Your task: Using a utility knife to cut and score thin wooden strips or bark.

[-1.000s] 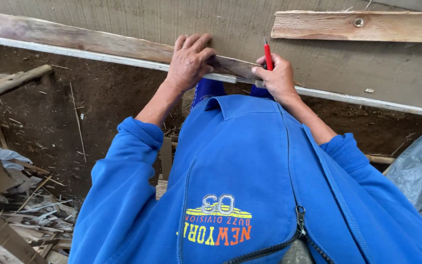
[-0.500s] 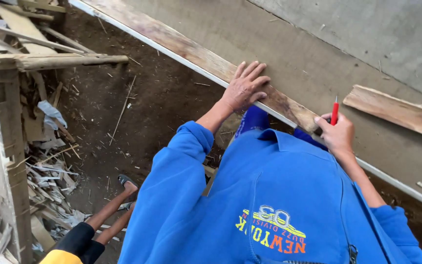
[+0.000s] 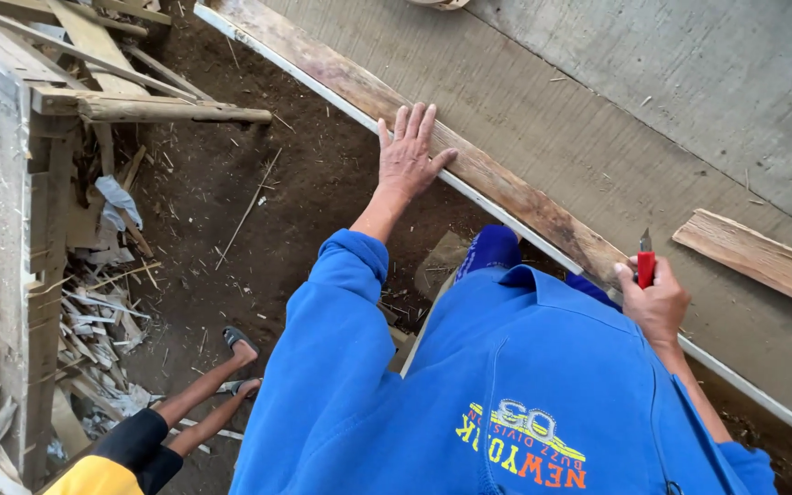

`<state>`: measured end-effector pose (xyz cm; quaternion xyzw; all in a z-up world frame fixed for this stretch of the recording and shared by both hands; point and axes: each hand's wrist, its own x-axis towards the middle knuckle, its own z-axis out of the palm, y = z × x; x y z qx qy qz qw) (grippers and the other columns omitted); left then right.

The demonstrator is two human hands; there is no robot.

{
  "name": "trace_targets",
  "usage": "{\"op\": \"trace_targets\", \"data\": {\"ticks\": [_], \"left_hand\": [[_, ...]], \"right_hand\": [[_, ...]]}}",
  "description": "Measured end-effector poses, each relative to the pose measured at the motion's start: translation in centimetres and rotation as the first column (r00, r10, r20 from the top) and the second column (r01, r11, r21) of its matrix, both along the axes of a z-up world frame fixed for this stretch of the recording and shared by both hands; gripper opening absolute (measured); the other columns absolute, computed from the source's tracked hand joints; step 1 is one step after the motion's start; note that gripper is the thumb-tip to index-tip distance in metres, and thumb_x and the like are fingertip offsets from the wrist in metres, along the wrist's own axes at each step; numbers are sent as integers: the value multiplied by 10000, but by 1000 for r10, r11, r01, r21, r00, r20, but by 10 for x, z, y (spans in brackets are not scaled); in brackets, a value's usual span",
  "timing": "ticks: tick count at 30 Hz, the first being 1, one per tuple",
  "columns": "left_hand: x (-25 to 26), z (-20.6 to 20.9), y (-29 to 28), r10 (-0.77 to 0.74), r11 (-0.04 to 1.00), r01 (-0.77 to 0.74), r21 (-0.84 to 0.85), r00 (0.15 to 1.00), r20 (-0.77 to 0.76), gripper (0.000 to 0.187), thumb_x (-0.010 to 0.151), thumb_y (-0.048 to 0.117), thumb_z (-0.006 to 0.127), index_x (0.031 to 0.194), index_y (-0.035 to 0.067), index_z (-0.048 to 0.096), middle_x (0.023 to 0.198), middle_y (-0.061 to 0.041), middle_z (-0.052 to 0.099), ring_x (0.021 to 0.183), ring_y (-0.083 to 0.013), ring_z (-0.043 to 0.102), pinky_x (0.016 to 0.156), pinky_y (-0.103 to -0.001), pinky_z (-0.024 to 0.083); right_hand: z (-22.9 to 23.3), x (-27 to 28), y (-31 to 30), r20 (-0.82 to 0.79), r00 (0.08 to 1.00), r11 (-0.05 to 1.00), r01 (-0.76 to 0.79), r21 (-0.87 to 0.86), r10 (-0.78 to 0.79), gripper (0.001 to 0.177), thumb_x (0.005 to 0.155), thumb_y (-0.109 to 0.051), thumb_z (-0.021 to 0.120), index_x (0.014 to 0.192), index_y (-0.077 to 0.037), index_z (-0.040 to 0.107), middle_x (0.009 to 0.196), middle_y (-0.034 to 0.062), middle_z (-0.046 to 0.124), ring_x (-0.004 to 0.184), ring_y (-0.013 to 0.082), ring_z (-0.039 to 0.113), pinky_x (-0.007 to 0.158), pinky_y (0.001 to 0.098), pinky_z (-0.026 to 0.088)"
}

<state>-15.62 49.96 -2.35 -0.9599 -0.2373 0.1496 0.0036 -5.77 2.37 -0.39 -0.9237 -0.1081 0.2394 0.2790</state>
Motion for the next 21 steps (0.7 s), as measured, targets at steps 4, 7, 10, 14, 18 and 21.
{"op": "trace_targets", "data": {"ticks": [4, 7, 10, 14, 18, 21], "left_hand": [[4, 7, 11, 2, 1000, -3, -15, 999, -46, 953, 917, 867, 392, 1618, 231, 284, 1666, -4, 346, 1523, -327, 311, 1152, -713, 234], [3, 7, 27, 26, 999, -26, -18, 999, -25, 1004, 868, 897, 438, 1597, 217, 327, 1663, -51, 336, 1519, -381, 295, 1160, -701, 228], [1, 19, 40, 8, 999, -7, -41, 1000, 13, 941, 915, 873, 397, 1575, 202, 373, 1645, -108, 369, 1483, -437, 334, 1164, -648, 262], [2, 28, 43, -2, 993, 37, -116, 958, 286, 787, 831, 668, 795, 1344, 124, 552, 1390, -182, 540, 1201, -433, 497, 949, -593, 412], [39, 64, -1, 110, 973, -120, -199, 992, -59, 845, 953, 317, 683, 1638, 89, 244, 1695, -210, 172, 1556, -400, 244, 1213, -652, 183], [65, 41, -54, -137, 914, 279, -294, 896, 423, 738, 877, 40, 765, 1536, 57, 435, 1533, -213, 522, 1439, -404, 451, 1147, -558, 394]], "right_hand": [[1, -6, -2, 97, 995, 999, -34, 43, 30, 242, 1054, -327, 788, 1113, -110, 697, 768, 14, 595, 680, 199, 555, 711, 389, 481], [-1, -4, 6, 94, 996, 999, -13, 45, 8, 257, 1054, -331, 801, 1126, -104, 704, 782, 13, 612, 677, 183, 556, 692, 373, 482], [-2, -2, 12, 49, 997, 998, 61, 32, -62, 216, 1001, -263, 780, 1138, -102, 737, 940, 51, 722, 834, 259, 666, 815, 420, 506], [1, -2, 14, -32, 994, 993, 109, 43, -107, 304, 941, -294, 739, 1214, -163, 711, 1036, 47, 753, 908, 257, 691, 820, 405, 485], [3, -4, 20, 263, 962, 997, -76, 29, 66, 165, 906, -242, 719, 987, -112, 657, 860, 122, 649, 775, 372, 615, 668, 484, 455], [27, -2, 23, 163, 987, 999, 2, 43, -9, 296, 899, -300, 786, 994, -65, 634, 840, 109, 589, 725, 305, 572, 627, 449, 447]]}}
